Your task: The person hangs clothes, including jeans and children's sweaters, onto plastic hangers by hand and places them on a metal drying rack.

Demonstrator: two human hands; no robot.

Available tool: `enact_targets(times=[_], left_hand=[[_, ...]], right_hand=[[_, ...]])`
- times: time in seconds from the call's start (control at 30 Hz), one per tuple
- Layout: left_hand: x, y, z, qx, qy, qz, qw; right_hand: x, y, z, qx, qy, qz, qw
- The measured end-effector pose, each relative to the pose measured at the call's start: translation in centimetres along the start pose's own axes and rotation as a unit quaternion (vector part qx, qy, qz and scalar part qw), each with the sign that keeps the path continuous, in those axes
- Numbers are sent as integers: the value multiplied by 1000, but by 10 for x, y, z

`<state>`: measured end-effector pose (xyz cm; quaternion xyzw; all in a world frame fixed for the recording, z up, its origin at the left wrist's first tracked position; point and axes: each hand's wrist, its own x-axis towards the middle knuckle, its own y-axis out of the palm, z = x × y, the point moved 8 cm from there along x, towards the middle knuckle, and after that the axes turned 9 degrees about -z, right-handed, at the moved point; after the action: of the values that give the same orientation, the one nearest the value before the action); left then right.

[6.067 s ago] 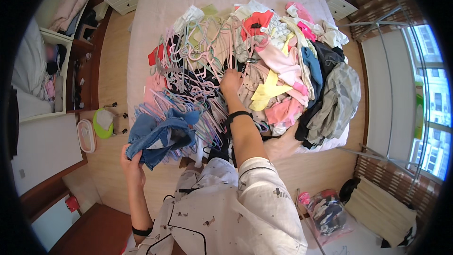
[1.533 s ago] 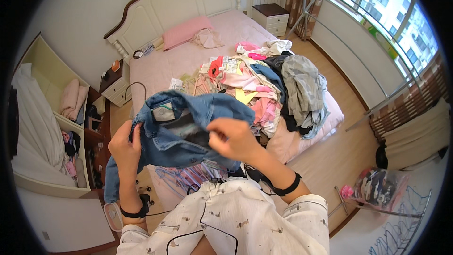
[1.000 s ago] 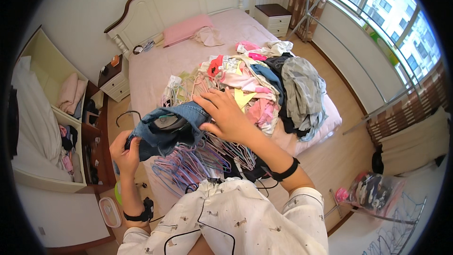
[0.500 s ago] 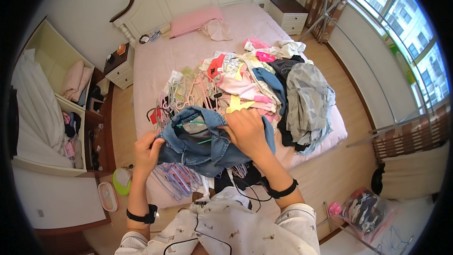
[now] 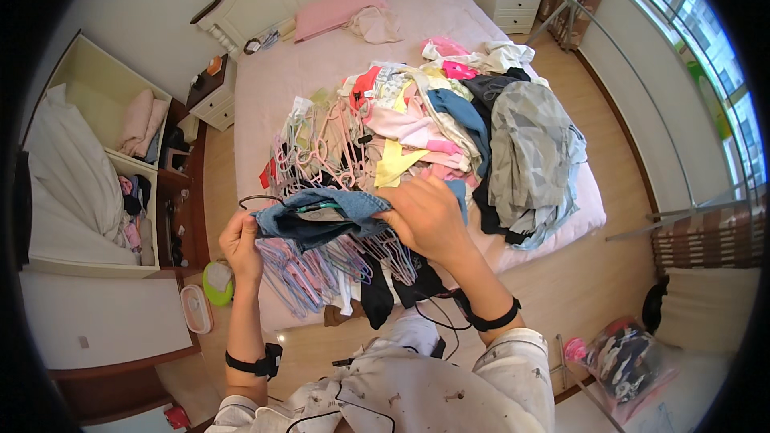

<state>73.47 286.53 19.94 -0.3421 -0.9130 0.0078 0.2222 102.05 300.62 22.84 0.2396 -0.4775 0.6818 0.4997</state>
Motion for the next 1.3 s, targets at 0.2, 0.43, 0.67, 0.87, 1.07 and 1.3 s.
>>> enact_targets(times=[0.2,0.43,0.67,0.87,1.07,1.3], left_hand=[[-74,-24,-51,-4,-16,-2,1000],[-222,-24,-136,28,133,33,990],[-307,-1,-165,-14,116,-22,993],[-290,47,-183,-43,141,98,984],[-337,225,-245,-39,183,302,935],[-337,480,-272,-35,261,319,910]], right_hand=[[-31,-64,75,-3,-46,18,999],[-91,-153,164,8,-56,27,998],[-146,-218,212,-21,27,174,984],[-164,-283,200,-28,86,75,993],[-209,-431,123,-79,162,14,983],[-304,-575,-47,-54,297,174,937]])
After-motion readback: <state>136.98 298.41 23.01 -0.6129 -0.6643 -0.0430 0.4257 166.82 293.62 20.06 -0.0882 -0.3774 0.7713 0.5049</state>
